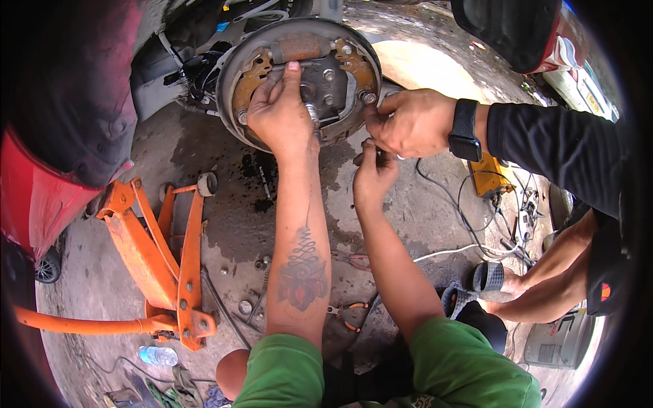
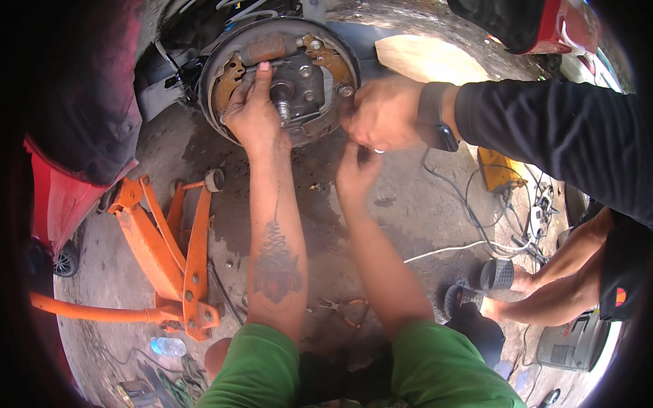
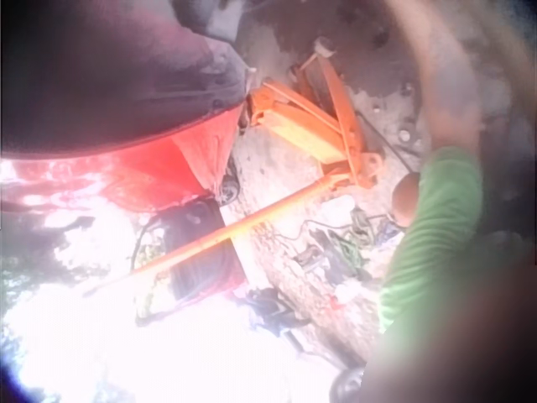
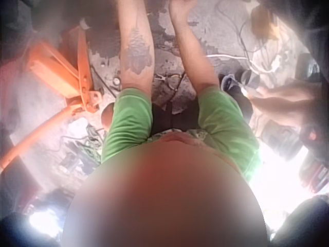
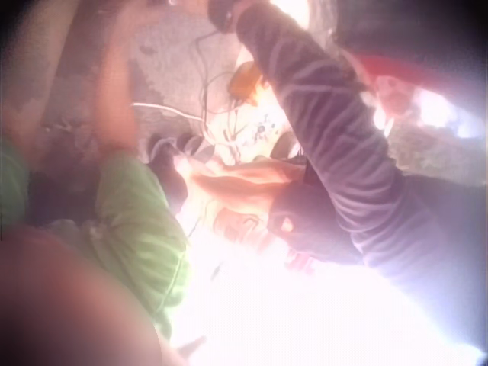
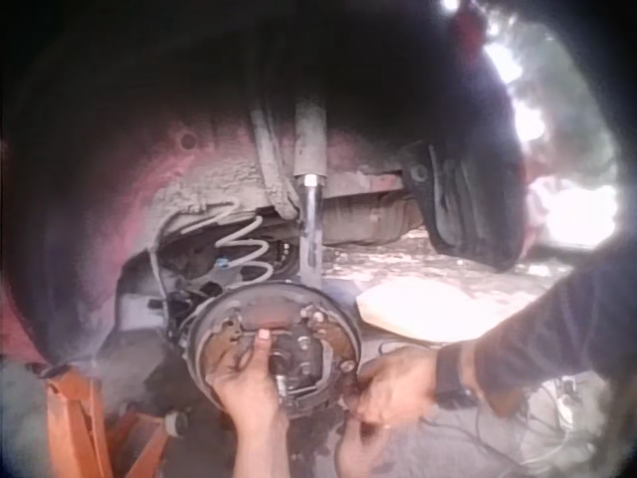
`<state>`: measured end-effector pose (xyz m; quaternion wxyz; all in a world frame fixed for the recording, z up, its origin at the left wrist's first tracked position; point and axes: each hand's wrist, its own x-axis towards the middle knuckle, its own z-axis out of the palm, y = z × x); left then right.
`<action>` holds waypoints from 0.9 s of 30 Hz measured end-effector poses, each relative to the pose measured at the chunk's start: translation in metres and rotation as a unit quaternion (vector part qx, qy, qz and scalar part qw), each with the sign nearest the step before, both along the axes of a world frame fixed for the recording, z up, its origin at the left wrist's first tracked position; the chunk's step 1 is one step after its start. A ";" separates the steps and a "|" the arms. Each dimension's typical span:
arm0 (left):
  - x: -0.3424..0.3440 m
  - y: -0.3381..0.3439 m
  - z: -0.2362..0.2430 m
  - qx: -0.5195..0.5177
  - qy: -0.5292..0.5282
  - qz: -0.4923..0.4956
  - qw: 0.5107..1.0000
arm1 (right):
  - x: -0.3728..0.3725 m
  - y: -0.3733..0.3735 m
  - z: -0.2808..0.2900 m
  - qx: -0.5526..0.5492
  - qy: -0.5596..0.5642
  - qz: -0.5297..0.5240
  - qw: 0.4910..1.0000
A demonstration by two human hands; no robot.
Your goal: The person is repairing a car's drum brake assembly. They use pliers and a screwdriver to adjust and secure components within the brake drum while sitting on the ground next to a red car raised on a jack.
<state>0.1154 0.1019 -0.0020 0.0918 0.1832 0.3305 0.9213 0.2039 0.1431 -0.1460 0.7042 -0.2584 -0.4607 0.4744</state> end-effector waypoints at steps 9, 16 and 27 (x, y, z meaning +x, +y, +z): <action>0.002 0.001 0.001 -0.014 0.001 0.021 1.000 | 0.024 0.024 0.043 0.211 -0.126 -0.058 0.968; 0.003 0.004 -0.001 0.005 -0.006 0.029 1.000 | 0.016 0.018 0.053 0.211 -0.117 -0.047 0.969; 0.004 0.002 0.000 -0.013 0.002 0.041 0.999 | 0.023 0.020 0.022 0.176 -0.190 -0.055 0.964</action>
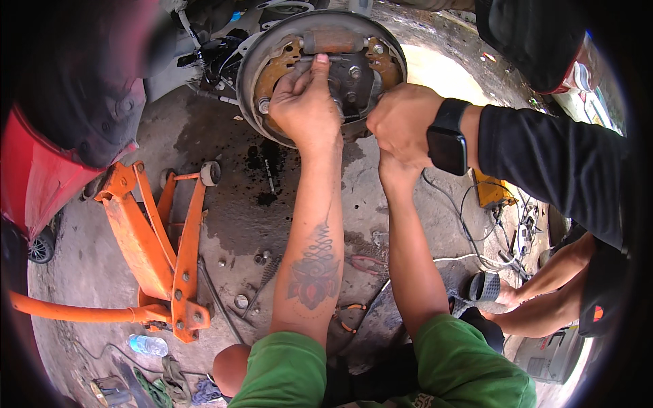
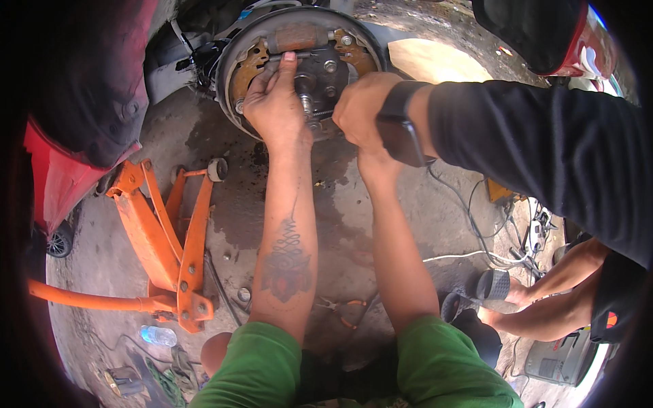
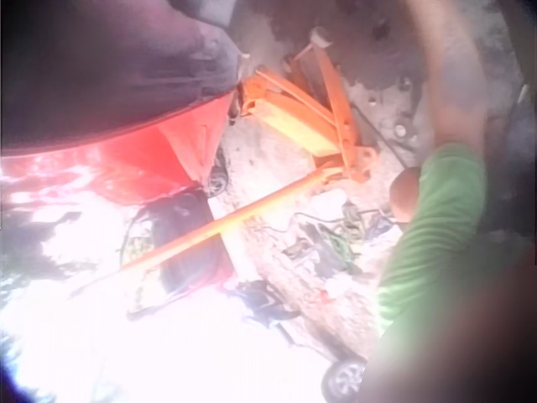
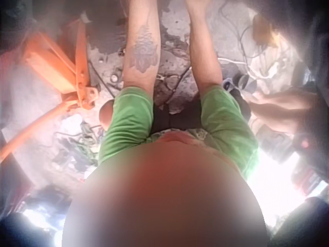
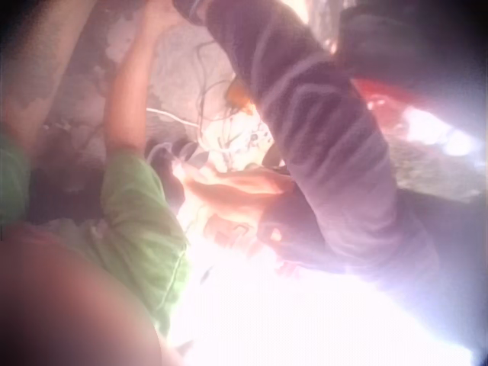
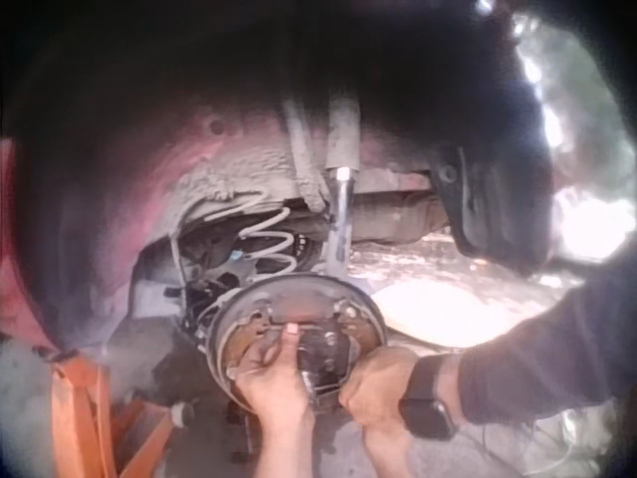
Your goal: The person is repairing a car's drum brake assembly. They use pliers and a screwdriver to adjust and secure components within the brake drum while sitting on the ground next to a red car raised on a jack.
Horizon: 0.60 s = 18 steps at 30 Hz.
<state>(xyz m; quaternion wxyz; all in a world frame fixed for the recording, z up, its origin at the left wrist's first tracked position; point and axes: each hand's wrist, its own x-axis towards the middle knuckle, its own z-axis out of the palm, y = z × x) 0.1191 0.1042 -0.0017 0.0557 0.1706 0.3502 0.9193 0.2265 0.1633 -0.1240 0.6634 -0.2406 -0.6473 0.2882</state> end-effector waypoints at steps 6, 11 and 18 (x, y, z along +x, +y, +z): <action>0.003 0.002 0.003 0.036 -0.018 0.015 0.999 | 0.012 0.036 -0.009 -0.006 -0.015 0.052 0.999; 0.000 -0.001 0.000 0.009 0.009 0.002 1.000 | 0.020 0.047 -0.002 -0.033 0.008 0.071 0.997; 0.002 0.004 0.000 0.041 0.003 0.015 0.999 | 0.021 0.040 0.015 -0.029 -0.016 0.115 0.993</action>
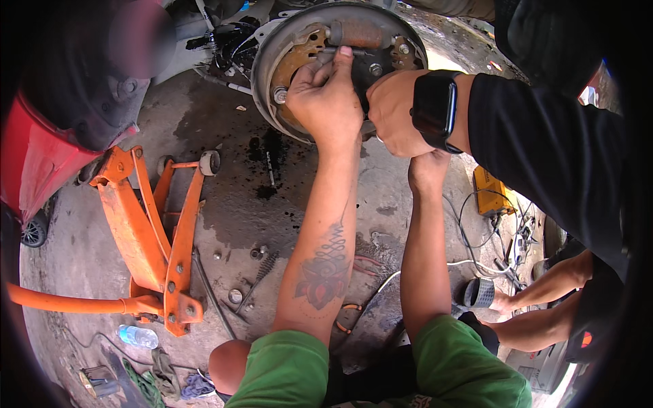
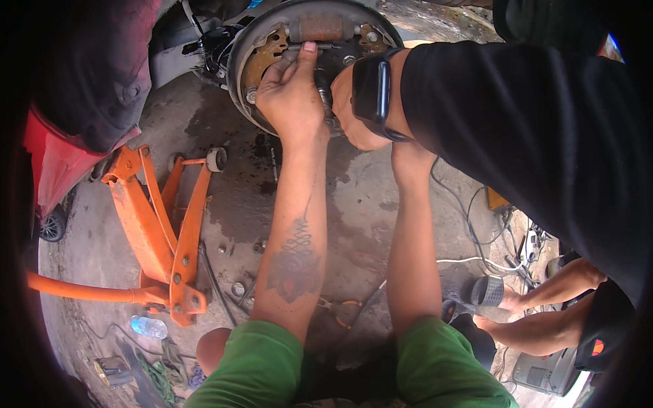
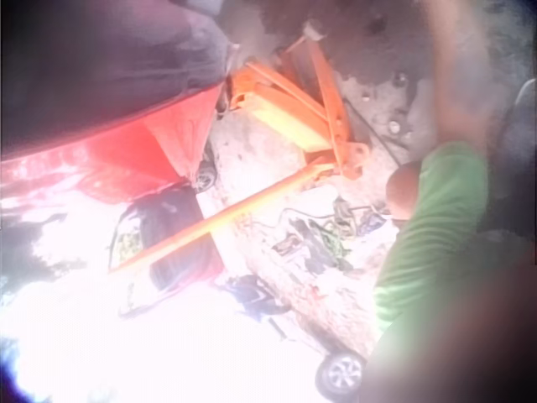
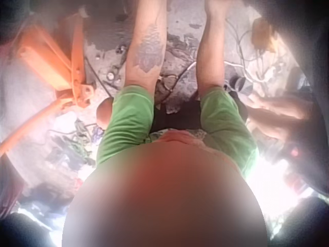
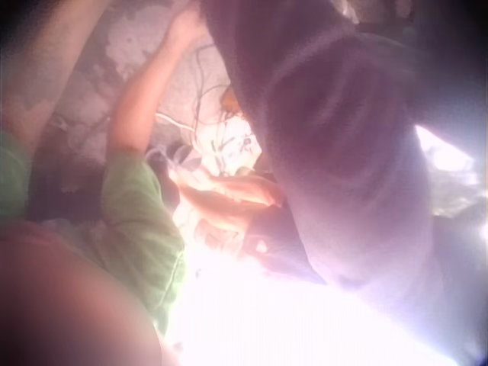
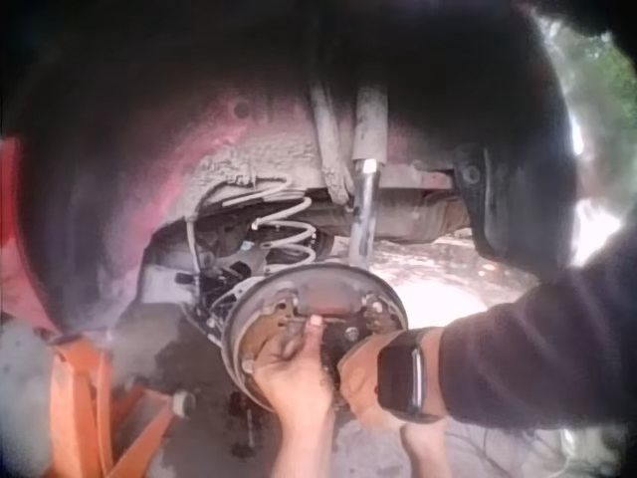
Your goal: The person is repairing a car's drum brake assembly. They use pliers and a screwdriver to adjust and secure components within the brake drum while sitting on the ground next to a red car raised on a jack.
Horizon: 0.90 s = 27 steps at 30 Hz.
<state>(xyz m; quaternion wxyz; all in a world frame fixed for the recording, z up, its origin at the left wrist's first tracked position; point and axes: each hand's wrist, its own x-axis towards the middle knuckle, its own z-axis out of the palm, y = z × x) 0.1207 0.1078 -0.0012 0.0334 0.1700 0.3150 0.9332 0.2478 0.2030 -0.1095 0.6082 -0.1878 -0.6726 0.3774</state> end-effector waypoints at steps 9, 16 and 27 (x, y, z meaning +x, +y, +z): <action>0.002 0.000 0.004 -0.006 -0.012 0.024 1.000 | -0.003 -0.007 0.026 -0.215 0.077 0.375 0.899; 0.001 0.001 0.001 -0.014 -0.024 0.004 1.000 | 0.012 -0.011 0.021 -0.193 0.054 0.312 0.928; 0.001 -0.007 0.000 -0.046 -0.005 -0.025 0.999 | -0.004 -0.002 0.028 -0.104 0.007 -0.089 0.991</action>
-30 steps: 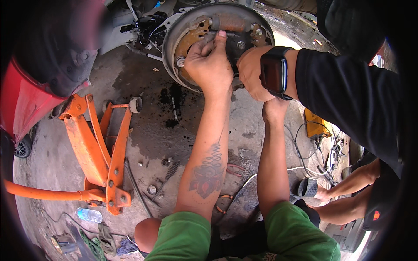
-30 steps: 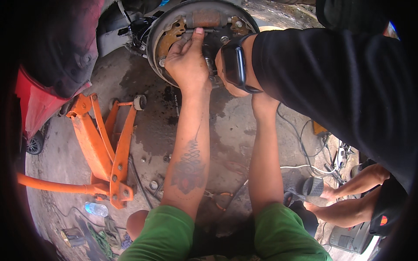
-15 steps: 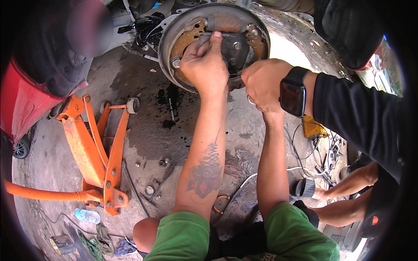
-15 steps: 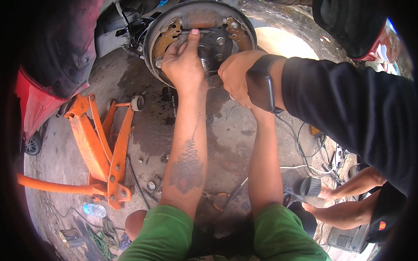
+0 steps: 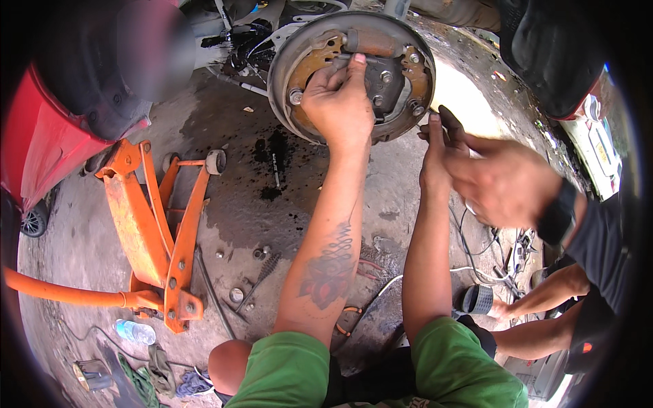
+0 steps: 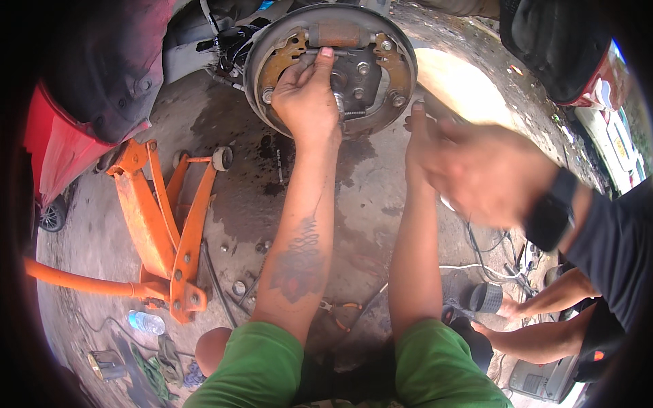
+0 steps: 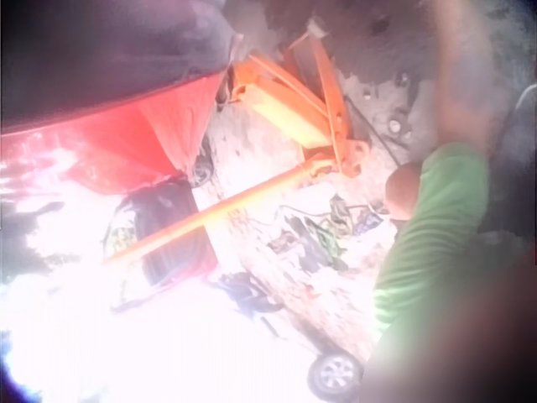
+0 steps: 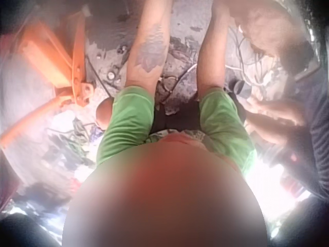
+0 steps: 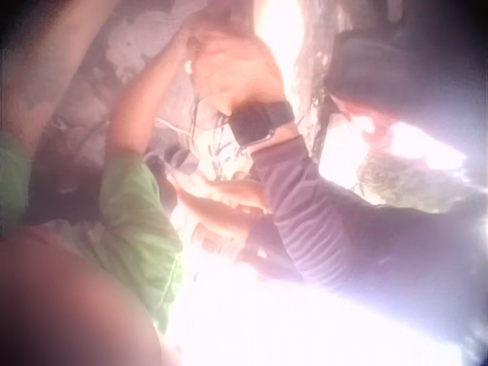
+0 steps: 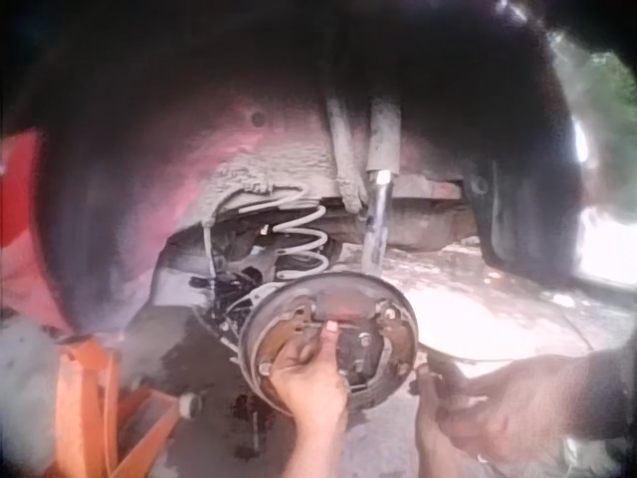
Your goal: The person is repairing a car's drum brake assembly. They use pliers and a screwdriver to adjust and secure components within the brake drum while sitting on the ground next to a red car raised on a jack.
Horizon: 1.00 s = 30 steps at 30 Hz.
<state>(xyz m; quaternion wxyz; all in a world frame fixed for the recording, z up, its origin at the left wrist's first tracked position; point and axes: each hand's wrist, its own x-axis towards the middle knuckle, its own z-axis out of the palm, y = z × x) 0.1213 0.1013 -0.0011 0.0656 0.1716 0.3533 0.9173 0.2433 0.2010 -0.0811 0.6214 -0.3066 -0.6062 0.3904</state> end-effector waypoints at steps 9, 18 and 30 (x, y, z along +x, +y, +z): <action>0.000 0.005 0.001 0.019 -0.008 0.024 0.999 | -0.002 -0.028 0.036 0.295 -0.162 -0.096 0.937; 0.000 0.005 -0.001 0.054 0.000 0.018 0.998 | 0.005 -0.018 0.046 0.318 -0.202 -0.051 0.925; 0.001 0.005 0.000 0.036 -0.022 0.021 0.999 | -0.023 -0.041 0.031 0.194 -0.098 -0.158 0.963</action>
